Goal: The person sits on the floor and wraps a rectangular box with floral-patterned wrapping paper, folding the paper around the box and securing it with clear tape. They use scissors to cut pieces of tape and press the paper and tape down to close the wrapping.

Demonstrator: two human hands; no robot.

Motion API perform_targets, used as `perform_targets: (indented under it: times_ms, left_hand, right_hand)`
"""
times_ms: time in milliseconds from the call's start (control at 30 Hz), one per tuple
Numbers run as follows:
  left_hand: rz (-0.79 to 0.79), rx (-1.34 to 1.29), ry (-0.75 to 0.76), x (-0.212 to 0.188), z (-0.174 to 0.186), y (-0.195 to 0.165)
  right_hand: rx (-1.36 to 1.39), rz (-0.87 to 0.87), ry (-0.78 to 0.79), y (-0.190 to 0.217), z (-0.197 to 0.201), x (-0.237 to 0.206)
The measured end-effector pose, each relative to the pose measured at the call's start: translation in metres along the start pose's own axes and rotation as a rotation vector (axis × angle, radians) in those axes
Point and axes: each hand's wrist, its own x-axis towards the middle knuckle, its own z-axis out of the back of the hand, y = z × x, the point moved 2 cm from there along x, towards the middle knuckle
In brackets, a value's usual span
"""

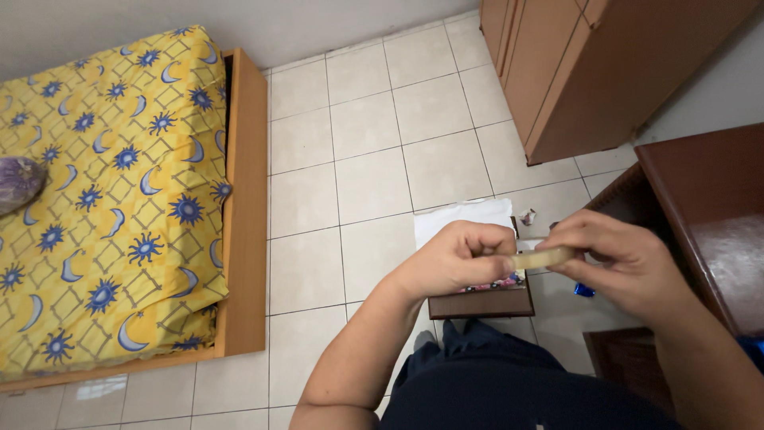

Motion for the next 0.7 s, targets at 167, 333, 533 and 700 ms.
perform_targets:
  times_ms: [167,333,533,700]
  left_hand:
    - [0.010,-0.008,0.026,-0.003,0.003,0.002]
    - [-0.070,0.049,-0.053,0.001,0.000,0.003]
    - [-0.382,0.431,-0.163,-0.004,0.002,-0.005]
    - [-0.237,0.313,-0.161,-0.005,-0.001,0.007]
  right_hand:
    - [0.050,0.007,0.018,-0.007,-0.002,-0.002]
    - [0.090,-0.046,-0.019,-0.022,-0.002,-0.003]
    - [0.189,-0.009,-0.046,-0.021,-0.004,-0.005]
    - [-0.221,0.250,-0.089,0.019,-0.010,-0.002]
